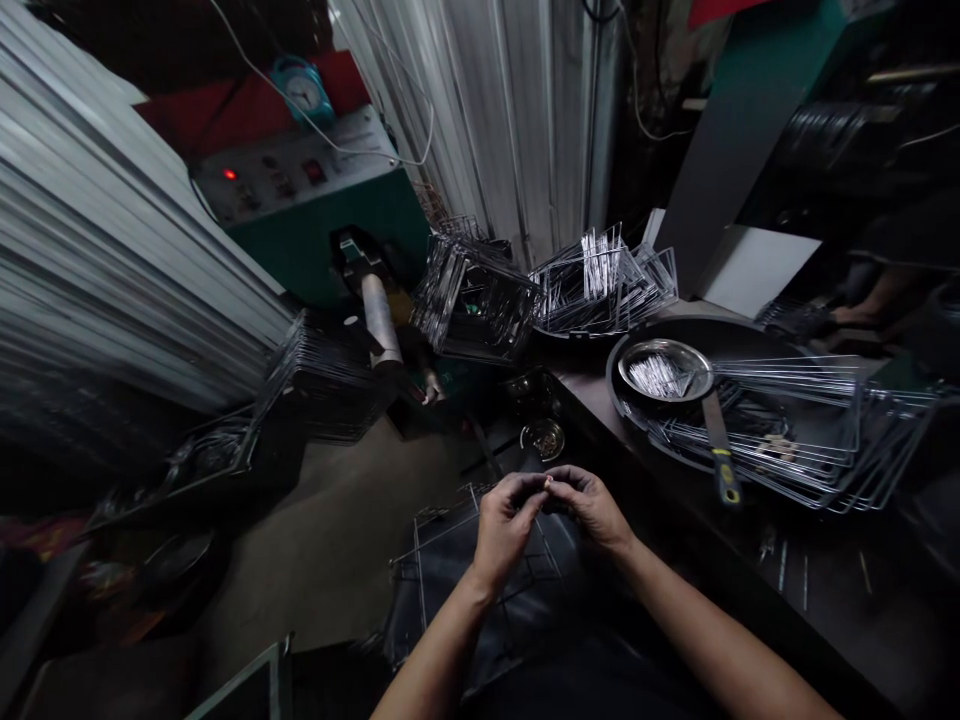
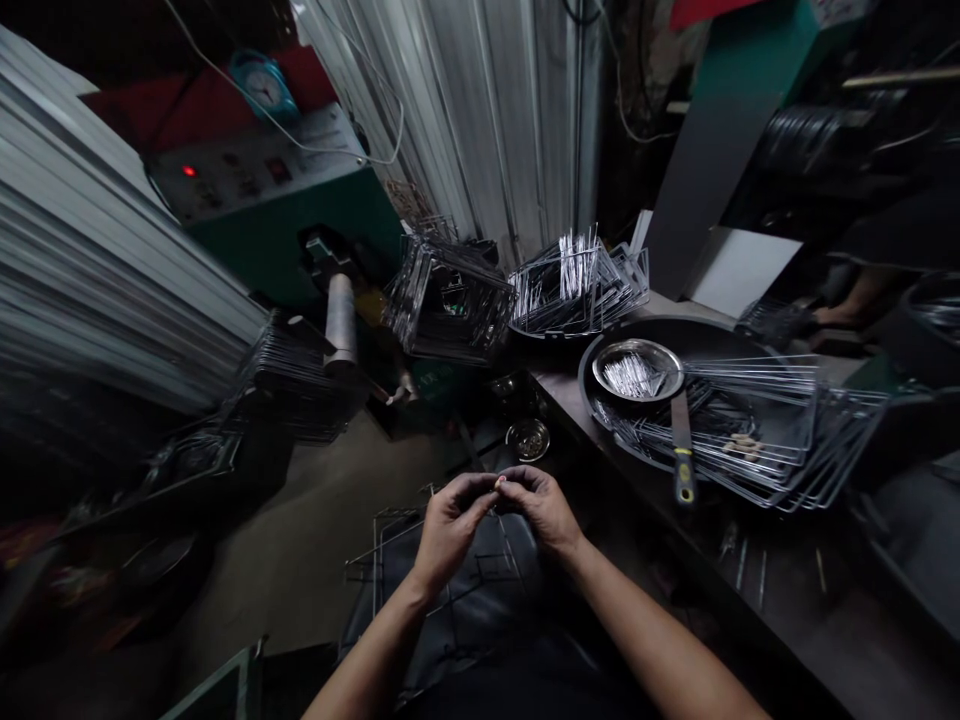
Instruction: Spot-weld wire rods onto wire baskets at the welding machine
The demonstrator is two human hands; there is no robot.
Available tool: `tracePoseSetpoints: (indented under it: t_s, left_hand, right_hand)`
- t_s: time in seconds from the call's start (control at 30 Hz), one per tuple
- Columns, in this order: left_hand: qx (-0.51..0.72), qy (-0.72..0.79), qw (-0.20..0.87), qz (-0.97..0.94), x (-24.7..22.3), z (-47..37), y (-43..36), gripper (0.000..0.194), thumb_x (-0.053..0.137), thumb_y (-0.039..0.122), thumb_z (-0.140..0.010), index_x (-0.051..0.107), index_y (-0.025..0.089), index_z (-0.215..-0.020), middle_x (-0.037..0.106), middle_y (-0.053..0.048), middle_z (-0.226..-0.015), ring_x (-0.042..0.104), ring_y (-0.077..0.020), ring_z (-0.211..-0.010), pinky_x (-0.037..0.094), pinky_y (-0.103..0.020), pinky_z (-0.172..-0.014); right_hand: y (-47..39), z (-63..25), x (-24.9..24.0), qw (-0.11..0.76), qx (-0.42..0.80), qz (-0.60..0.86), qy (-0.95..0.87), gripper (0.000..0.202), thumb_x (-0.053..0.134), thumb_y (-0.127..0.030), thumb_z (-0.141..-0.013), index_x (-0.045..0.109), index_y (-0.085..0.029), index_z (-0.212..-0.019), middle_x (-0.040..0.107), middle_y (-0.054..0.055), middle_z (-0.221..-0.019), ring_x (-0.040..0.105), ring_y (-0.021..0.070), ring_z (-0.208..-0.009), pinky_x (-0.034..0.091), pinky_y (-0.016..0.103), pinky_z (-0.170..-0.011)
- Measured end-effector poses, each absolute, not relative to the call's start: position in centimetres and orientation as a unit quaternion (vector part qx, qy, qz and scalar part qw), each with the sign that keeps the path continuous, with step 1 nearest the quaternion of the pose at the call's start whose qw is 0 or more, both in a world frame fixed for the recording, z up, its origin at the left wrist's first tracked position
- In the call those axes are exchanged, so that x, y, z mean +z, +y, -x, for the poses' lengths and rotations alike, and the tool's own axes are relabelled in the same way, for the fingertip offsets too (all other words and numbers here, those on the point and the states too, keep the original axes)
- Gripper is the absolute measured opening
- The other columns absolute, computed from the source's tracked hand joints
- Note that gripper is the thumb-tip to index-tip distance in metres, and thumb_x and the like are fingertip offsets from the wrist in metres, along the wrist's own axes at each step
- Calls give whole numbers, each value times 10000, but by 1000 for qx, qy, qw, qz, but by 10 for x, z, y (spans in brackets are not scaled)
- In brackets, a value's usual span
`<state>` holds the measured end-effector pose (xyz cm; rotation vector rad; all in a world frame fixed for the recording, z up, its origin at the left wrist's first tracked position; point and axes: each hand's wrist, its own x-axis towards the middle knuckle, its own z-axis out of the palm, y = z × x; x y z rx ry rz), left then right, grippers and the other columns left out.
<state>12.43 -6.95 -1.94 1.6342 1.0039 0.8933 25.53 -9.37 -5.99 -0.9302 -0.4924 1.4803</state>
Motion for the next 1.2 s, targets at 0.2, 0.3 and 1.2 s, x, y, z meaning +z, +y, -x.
tracePoseSetpoints:
  t_s: [0.2, 0.3, 1.2]
  left_hand:
    - [362, 425, 501, -662, -18, -124, -68, 169, 594, 270, -776, 669, 170, -889, 669, -67, -889, 616, -194, -843, 479, -286, -778]
    - [366, 423, 514, -650, -20, -125, -68, 180, 599, 278, -773, 665, 161, -893, 673, -66, -887, 617, -191, -839, 482, -284, -774]
    - [356, 415, 501, -671, -21, -125, -67, 163, 582, 260, -782, 664, 163, -885, 672, -62, -874, 619, -179, -830, 488, -280, -765]
  right_hand:
    - [-94, -255, -63, 620, 646, 403, -192, 266, 771, -280, -582, 681, -152, -796, 670, 18, -723, 597, 107, -621, 477, 242, -610]
    - [-95, -253, -65, 623, 648, 397, -183, 267, 768, -290, -591, 687, -157, -807, 674, 21, -730, 600, 105, -627, 480, 238, -618]
    - [-96, -259, -67, 604, 655, 405, -205, 282, 742, -307, -611, 697, -162, -848, 678, 36, -790, 618, 134, -704, 500, 263, -653]
